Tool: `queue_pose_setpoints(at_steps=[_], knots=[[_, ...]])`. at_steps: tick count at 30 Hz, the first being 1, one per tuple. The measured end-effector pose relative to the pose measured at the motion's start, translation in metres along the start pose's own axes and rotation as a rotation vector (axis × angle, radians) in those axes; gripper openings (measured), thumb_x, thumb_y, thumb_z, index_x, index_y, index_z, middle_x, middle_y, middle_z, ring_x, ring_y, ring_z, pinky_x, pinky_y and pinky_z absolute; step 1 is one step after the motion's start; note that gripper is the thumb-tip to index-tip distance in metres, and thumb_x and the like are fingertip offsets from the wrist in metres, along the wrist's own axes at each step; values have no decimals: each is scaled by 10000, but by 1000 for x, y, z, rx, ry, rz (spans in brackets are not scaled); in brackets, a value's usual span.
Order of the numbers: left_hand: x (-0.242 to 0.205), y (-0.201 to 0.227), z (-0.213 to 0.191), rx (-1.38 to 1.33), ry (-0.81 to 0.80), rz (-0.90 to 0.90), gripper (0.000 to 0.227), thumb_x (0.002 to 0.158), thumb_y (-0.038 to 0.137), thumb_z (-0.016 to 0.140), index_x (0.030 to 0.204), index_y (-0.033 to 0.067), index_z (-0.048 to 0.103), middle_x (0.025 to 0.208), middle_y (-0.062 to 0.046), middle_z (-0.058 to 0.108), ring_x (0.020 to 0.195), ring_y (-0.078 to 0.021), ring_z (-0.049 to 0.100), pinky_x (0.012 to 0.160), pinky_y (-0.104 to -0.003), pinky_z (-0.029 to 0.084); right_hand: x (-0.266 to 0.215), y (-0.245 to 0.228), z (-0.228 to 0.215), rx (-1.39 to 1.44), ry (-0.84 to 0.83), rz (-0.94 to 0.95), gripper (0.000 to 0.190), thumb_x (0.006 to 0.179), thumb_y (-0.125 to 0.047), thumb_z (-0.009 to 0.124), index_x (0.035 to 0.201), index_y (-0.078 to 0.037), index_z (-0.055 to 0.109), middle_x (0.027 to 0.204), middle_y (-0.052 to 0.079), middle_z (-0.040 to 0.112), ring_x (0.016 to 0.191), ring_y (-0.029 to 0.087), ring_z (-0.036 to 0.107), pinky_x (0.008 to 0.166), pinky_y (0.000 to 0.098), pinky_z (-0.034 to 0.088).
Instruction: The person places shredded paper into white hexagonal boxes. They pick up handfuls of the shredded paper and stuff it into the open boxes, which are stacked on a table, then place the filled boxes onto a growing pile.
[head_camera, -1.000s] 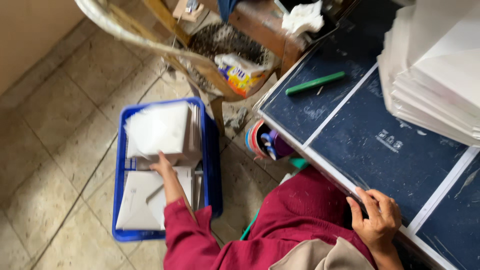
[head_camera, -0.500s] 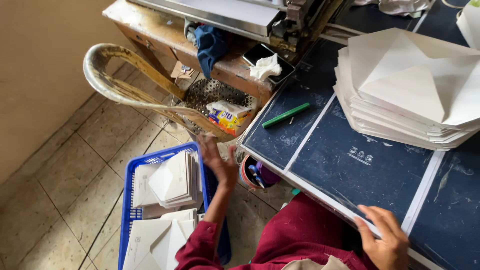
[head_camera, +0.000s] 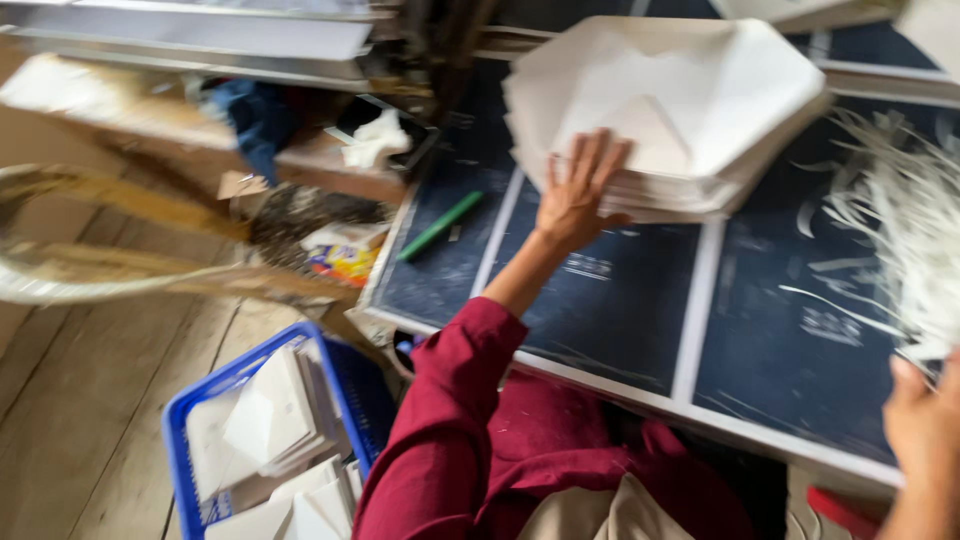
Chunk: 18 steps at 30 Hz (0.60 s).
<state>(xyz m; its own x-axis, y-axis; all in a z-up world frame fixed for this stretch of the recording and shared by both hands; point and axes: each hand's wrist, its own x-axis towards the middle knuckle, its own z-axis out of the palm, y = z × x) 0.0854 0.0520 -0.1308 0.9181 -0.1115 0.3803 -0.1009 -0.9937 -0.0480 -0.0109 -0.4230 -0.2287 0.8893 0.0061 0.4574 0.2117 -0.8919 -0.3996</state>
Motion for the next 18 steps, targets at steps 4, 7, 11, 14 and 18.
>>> queue_pose_setpoints(at_steps=[4, 7, 11, 14, 18], knots=[[12, -8, 12, -97, 236, 27, 868, 769, 623, 670, 1413, 141, 343, 1418, -84, 426, 1276, -349, 435, 1056, -535, 349, 8, -53, -44, -436, 184, -111, 368, 953, -199, 782, 1257, -16, 685, 1301, 251, 579, 1138, 433, 571, 954, 489, 465], [12, -21, -14, 60, 329, 182, 592, 854, 363, 633, 1360, 130, 432, 1083, -39, 598, 901, -267, 546, 989, -450, 376, 15, -54, -46, -443, 234, -125, 280, 858, -207, 818, 1101, -115, 713, 1184, 99, 598, 981, 318, 596, 852, 428, 466], [26, -33, -52, 37, 465, 307, 315, 775, 62, 575, 1021, 231, 676, 825, 12, 632, 708, -228, 579, 905, -464, 352, 27, -50, -59, -198, 192, -147, 307, 923, -164, 675, 1181, 3, 660, 1108, 189, 593, 981, 357, 567, 880, 441, 431], [26, -15, -100, -18, 618, 234, 161, 904, 116, 569, 898, 209, 700, 744, 12, 629, 671, -228, 549, 827, -386, 388, 33, -38, -75, -138, 98, -121, 325, 887, 48, 553, 1199, 3, 633, 1126, 191, 585, 985, 367, 546, 907, 422, 430], [-6, 13, -118, -27, 772, 324, 255, 919, 113, 516, 1040, 150, 738, 854, -13, 557, 609, -188, 466, 626, -329, 395, 41, -20, -63, -467, 65, -233, 388, 779, -73, 678, 1144, -203, 668, 1082, 54, 610, 902, 295, 597, 799, 403, 492]])
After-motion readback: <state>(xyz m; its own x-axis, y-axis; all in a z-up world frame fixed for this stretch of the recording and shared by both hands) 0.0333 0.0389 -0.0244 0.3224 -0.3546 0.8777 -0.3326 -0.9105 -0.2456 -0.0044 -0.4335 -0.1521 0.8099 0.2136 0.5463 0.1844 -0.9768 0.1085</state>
